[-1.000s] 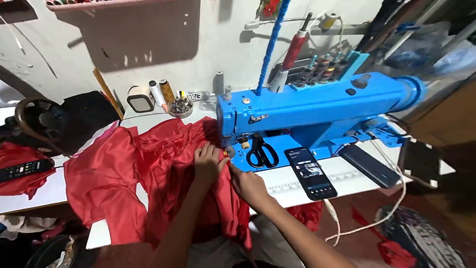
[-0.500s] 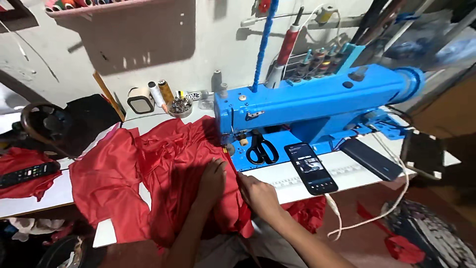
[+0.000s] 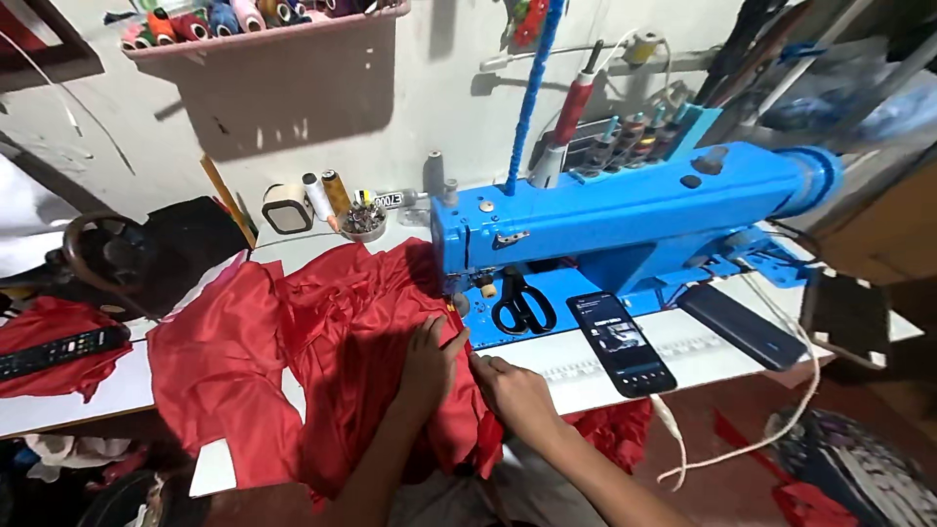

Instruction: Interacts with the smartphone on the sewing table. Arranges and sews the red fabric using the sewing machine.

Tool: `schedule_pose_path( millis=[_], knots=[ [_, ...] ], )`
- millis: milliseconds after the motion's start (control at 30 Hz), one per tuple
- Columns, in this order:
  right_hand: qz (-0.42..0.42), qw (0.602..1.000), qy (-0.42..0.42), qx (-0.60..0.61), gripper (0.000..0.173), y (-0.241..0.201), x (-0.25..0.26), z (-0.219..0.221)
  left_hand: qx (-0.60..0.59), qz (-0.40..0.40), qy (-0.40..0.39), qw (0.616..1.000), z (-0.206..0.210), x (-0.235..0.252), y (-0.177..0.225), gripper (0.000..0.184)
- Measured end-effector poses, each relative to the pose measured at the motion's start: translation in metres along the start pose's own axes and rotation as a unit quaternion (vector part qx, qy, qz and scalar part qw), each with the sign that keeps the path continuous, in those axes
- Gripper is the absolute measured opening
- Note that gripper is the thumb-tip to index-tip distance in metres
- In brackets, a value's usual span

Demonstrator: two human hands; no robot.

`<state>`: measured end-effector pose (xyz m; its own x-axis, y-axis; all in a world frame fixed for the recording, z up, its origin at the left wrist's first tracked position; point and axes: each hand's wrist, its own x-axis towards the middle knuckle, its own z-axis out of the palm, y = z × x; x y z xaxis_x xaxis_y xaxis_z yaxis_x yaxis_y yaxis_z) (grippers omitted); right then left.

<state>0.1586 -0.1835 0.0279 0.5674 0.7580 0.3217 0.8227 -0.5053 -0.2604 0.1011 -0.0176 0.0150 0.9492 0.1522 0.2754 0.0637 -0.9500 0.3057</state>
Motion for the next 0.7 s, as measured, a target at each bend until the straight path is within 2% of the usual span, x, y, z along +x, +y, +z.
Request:
schedule_pose_path(
  millis=[133, 233, 333, 567, 700],
  knots=[
    [-0.002, 1.0, 0.007, 0.0, 0.028, 0.001, 0.003, 0.003, -0.057, 0.014, 0.052, 0.997, 0.002, 0.003, -0.008, 0.038],
    [0.011, 1.0, -0.007, -0.003, 0.028, -0.002, 0.007, 0.003, -0.067, 0.024, 0.065, 0.995, -0.001, 0.005, -0.013, 0.036],
    [0.024, 0.999, -0.037, 0.003, 0.031, -0.004, 0.012, -0.001, -0.045, 0.013, 0.04, 0.998, 0.0, 0.009, -0.016, 0.038],
    [0.022, 1.0, -0.014, -0.015, 0.029, -0.004, 0.025, 0.008, -0.021, 0.026, 0.017, 0.999, -0.003, 0.02, -0.026, 0.043],
    [0.048, 0.997, -0.04, -0.033, 0.032, -0.012, 0.033, 0.006, 0.003, 0.043, -0.057, 0.997, -0.014, 0.031, -0.033, 0.043]
  ],
)
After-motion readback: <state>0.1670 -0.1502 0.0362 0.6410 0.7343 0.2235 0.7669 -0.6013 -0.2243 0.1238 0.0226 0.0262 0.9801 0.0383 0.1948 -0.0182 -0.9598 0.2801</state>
